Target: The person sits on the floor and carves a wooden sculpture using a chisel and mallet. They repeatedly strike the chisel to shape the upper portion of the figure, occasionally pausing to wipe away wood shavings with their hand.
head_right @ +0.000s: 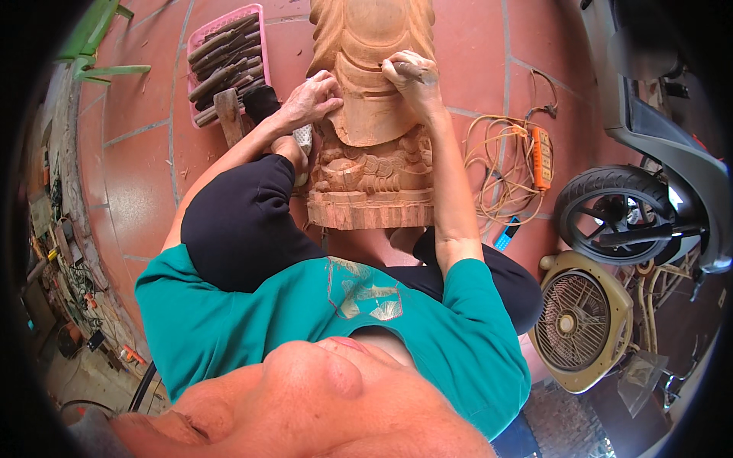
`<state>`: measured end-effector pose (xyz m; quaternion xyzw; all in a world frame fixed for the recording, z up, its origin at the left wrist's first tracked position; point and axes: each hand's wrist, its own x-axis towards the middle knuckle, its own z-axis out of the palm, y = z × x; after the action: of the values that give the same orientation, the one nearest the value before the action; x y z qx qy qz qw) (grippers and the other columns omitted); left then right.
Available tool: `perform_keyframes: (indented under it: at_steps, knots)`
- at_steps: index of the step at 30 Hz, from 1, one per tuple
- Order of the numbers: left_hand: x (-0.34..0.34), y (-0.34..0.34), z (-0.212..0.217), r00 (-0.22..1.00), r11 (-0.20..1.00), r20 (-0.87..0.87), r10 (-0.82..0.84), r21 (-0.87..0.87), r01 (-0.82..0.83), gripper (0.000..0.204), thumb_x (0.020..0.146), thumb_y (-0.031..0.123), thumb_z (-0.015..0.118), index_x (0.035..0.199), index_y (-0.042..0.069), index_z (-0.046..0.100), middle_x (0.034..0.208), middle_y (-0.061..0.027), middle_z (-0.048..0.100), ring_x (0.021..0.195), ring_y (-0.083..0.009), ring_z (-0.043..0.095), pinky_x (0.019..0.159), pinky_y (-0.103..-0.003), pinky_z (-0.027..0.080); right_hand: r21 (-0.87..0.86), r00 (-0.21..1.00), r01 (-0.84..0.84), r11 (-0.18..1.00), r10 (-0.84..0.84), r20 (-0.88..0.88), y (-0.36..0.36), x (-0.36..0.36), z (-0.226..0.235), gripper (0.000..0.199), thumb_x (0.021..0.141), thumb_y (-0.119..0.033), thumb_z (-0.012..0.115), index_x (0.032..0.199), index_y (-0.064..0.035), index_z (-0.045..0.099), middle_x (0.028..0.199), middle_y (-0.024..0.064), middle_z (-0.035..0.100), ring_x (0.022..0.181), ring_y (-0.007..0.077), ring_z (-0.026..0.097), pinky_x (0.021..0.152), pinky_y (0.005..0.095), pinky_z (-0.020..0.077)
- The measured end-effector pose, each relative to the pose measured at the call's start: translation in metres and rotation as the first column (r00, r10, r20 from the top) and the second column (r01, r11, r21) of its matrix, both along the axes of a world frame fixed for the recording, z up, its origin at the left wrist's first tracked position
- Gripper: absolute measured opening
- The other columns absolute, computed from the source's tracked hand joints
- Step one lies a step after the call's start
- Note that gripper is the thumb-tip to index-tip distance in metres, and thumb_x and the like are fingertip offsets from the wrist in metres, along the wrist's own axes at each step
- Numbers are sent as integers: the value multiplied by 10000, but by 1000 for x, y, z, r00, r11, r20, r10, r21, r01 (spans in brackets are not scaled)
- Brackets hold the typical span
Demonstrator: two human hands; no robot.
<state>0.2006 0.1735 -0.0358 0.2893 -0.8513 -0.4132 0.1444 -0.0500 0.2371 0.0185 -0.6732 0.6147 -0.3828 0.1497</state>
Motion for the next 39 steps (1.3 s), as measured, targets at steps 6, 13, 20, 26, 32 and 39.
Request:
perform_keyframes:
  at_steps: [6,13,20,26,32,39]
  knots:
    - [-1,-1,1,1000,1000,-7,-8,-21,8,181,845,186,711,940,50,639,1020,-145,574,962,-345,606,831,-442,503,77,959,133,988,-147,240,-7,4,1,132,875,-154,667,852,-32,711,807,61,698,754,228,666,698,329,535]
    - [-1,0,1,1000,1000,-3,-5,8,5,182,846,194,707,938,52,639,1025,-143,572,968,-342,604,838,-435,502,-89,1000,-3,996,5,28,-5,2,-5,132,865,-171,675,839,-45,705,811,58,699,752,241,662,683,340,532]
    - [-1,-1,-1,1000,1000,3,-9,-19,9,183,845,193,712,939,54,640,1020,-139,575,953,-335,608,829,-434,506,150,943,168,974,-203,264,-1,10,5,151,865,-162,669,824,-21,705,784,64,694,717,234,658,684,335,530]
    - [-3,0,0,1000,1000,5,-6,-14,6,186,844,193,713,944,55,638,1026,-141,573,969,-341,603,842,-438,502,-141,994,90,986,-97,-44,-16,1,-12,153,864,-160,669,832,-16,708,796,72,699,723,238,671,678,330,529]
    - [0,-1,-1,1000,1000,14,-2,0,2,187,846,195,712,949,56,641,1032,-140,574,973,-342,603,844,-440,501,135,991,71,988,-85,99,1,5,5,196,875,-213,678,858,-21,714,809,75,697,739,200,668,691,313,523]
    - [-1,-2,-4,1000,1000,-8,-12,-3,12,186,847,195,711,950,56,642,1026,-139,575,966,-336,605,839,-434,501,80,948,173,982,-188,257,-12,4,-2,214,875,-233,682,857,-23,715,802,73,688,727,174,645,686,303,508]
